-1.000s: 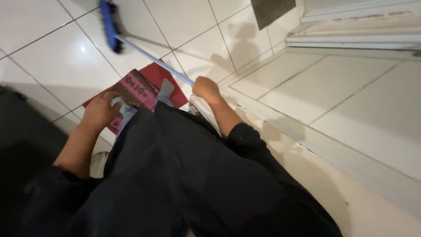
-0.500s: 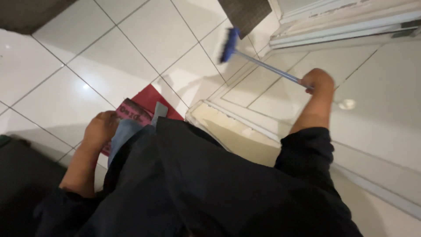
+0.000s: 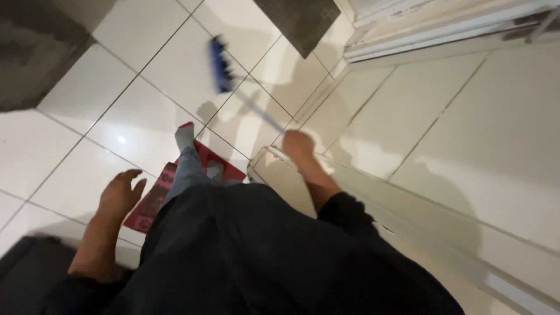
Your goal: Sweep the floor and move floor mats in a house.
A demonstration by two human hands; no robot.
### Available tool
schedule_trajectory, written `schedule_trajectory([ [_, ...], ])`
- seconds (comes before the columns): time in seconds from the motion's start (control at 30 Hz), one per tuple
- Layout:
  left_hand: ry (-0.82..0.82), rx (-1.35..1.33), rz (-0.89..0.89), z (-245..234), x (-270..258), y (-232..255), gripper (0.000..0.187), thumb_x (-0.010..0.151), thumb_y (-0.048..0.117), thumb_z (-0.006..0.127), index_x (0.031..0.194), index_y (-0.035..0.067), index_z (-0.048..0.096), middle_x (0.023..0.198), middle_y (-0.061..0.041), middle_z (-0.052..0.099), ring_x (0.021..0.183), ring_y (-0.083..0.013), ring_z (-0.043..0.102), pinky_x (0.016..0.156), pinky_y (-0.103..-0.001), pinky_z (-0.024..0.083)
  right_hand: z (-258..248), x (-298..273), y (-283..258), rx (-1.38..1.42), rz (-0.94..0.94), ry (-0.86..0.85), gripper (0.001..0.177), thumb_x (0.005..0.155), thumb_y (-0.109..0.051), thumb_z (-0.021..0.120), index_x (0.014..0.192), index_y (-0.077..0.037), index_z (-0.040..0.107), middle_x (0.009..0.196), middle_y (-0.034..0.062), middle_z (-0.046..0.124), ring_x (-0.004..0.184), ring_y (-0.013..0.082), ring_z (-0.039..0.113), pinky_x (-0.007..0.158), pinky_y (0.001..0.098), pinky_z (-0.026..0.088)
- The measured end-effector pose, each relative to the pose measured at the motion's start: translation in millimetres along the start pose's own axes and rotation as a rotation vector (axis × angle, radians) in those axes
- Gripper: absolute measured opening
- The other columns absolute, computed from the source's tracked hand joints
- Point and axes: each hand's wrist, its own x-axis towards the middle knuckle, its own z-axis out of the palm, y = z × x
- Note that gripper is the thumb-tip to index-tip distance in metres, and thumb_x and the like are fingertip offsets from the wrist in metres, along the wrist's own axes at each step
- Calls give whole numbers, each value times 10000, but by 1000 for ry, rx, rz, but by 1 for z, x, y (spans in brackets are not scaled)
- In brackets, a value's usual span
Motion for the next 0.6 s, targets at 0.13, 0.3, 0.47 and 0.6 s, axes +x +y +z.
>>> schedule_trajectory([
  [0.13, -43, 20, 0, -52, 78, 50, 409, 967, 316, 662, 1304, 85, 675, 1268, -179, 696, 1062, -374, 681, 920, -456, 543, -9, -18, -23, 62, -67, -34, 244, 859, -130, 584, 950, 20, 753, 1002, 224, 750, 919, 390, 735, 769, 508, 589],
  [0.3, -109, 82, 127, -93, 157, 113, 399, 970, 324, 647, 1310, 117, 675, 1256, -134, 711, 1019, -332, 701, 934, -434, 549, -59, -13, 40, 258, -1, -14, 291, 860, -322, 675, 940, -66, 788, 1031, 180, 749, 975, 385, 689, 838, 505, 543],
  [0.47, -66, 99, 254, -90, 220, 142, 396, 978, 309, 658, 1305, 87, 676, 1253, -163, 706, 1116, -355, 673, 937, -447, 537, -89, 4, 117, 341, 213, 44, 313, 889, -362, 682, 1048, -106, 768, 1092, 146, 749, 1017, 361, 692, 836, 510, 543],
  [0.6, -24, 117, 302, -53, 267, 166, 397, 994, 330, 656, 1308, 87, 677, 1252, -158, 715, 1152, -345, 676, 978, -433, 542, -3, 120, 178, 288, -141, -223, 233, 909, -114, 590, 1073, 51, 573, 1050, 179, 621, 905, 271, 618, 721, 347, 521],
])
